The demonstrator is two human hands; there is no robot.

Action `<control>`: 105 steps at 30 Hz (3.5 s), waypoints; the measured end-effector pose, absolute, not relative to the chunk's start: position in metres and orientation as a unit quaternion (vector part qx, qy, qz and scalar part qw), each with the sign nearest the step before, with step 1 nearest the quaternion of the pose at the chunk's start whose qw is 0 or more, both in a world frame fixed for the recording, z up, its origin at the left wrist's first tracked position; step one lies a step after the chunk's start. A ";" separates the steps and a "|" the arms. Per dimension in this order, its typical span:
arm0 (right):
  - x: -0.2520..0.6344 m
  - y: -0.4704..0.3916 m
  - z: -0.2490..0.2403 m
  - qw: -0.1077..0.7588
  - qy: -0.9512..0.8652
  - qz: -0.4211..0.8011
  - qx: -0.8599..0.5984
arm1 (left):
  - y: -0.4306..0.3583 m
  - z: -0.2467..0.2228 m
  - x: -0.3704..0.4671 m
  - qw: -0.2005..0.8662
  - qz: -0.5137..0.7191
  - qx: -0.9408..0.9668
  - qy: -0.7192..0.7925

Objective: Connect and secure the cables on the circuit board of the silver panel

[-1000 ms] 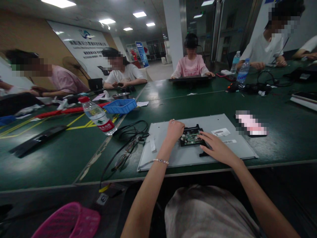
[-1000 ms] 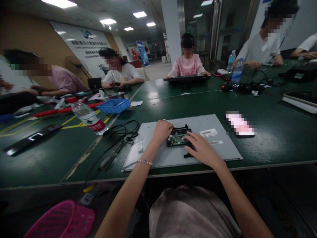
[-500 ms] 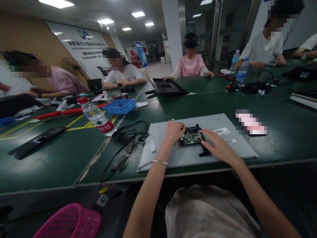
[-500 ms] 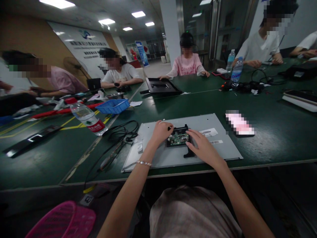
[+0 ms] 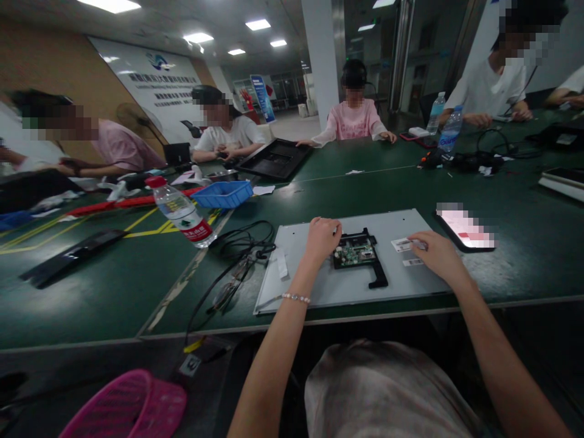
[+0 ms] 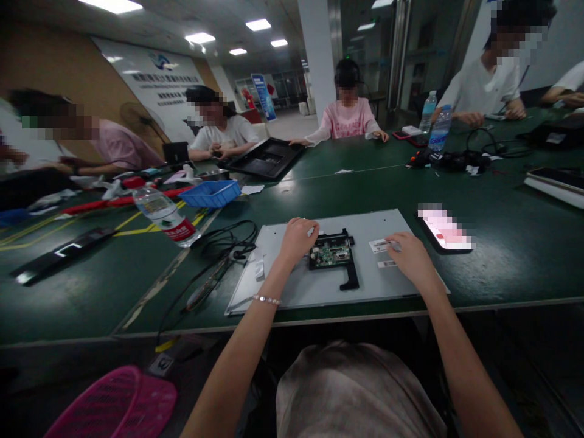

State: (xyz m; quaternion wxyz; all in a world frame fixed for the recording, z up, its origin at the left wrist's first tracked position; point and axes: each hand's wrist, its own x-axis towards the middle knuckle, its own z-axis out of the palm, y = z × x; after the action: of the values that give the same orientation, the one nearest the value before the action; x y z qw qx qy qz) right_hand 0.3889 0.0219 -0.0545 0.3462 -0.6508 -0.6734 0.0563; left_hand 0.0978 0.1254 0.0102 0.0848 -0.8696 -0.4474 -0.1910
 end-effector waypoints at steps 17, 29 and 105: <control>0.403 0.017 -0.074 0.341 -0.638 -0.002 -0.691 | 0.123 0.011 0.097 0.057 -0.166 -0.893 -0.414; 0.386 0.007 -0.055 0.425 -0.603 0.089 -0.670 | 0.124 0.007 0.096 0.046 -0.170 -0.901 -0.397; 0.324 0.000 -0.029 0.474 -0.646 0.062 -0.595 | 0.001 0.010 0.012 0.148 -0.200 -0.810 -0.532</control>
State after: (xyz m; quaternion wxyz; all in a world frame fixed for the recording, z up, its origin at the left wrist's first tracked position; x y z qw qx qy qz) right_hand 0.3242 0.0001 -0.0290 0.4741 -0.5954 -0.6457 0.0615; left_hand 0.0124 0.0011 0.0101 0.1476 -0.8096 -0.5319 -0.1996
